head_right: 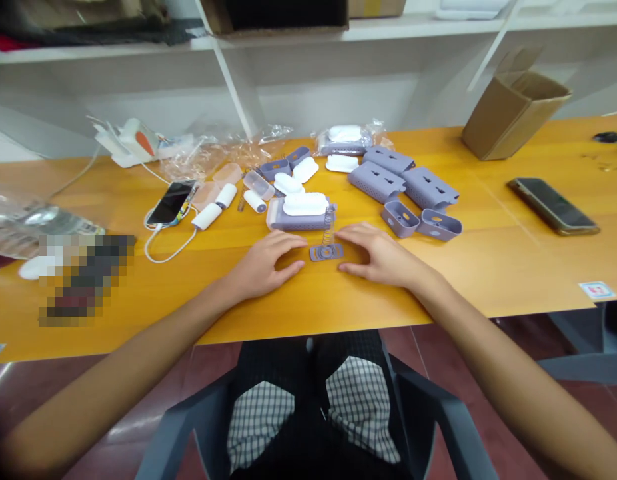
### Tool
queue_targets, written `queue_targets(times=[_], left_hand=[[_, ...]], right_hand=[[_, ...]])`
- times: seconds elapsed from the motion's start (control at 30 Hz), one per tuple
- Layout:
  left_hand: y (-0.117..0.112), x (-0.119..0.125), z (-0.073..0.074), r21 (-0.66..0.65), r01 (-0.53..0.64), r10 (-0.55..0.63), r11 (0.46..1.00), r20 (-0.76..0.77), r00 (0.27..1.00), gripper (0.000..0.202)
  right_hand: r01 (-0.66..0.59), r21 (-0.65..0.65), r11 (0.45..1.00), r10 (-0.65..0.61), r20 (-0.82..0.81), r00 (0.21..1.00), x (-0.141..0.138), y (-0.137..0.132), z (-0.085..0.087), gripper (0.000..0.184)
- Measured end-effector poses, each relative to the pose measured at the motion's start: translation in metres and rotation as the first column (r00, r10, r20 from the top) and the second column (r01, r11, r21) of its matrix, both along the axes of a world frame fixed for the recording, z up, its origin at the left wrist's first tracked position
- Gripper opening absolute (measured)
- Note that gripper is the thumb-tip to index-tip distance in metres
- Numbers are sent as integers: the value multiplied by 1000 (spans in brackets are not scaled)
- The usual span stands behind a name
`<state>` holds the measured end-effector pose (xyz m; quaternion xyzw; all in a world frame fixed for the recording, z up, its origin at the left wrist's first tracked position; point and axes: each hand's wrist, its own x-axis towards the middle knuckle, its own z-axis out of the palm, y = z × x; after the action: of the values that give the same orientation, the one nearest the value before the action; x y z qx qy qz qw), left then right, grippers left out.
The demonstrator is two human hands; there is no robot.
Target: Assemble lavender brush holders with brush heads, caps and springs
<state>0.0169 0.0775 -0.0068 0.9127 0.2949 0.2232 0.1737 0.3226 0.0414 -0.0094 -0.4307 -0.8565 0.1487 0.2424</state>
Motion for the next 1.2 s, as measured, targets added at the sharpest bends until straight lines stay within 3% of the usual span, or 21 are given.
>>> queue_targets(times=[0.2,0.4,0.6,0.77,1.2], left_hand=[[-29,-12,0,33,-129,133,991,-292,947,58],[-50,-9,3,74,-257,265,964,-396,879,65],[-57,-9,3,98,-391,397,915,-383,834,63],[-56,-11,3,62,-401,394,914,-371,841,62],[-58,-9,1,122,-371,387,921,-421,821,68]], right_hand=[[249,97,964,-267,326,907,-7,-58,-18,74],[453,97,886,-456,355,816,-28,-69,-24,82],[486,69,871,-478,342,809,-32,-66,-26,84],[492,52,869,-477,355,804,-33,-65,-27,84],[502,-7,865,-457,401,794,-34,-66,-16,88]])
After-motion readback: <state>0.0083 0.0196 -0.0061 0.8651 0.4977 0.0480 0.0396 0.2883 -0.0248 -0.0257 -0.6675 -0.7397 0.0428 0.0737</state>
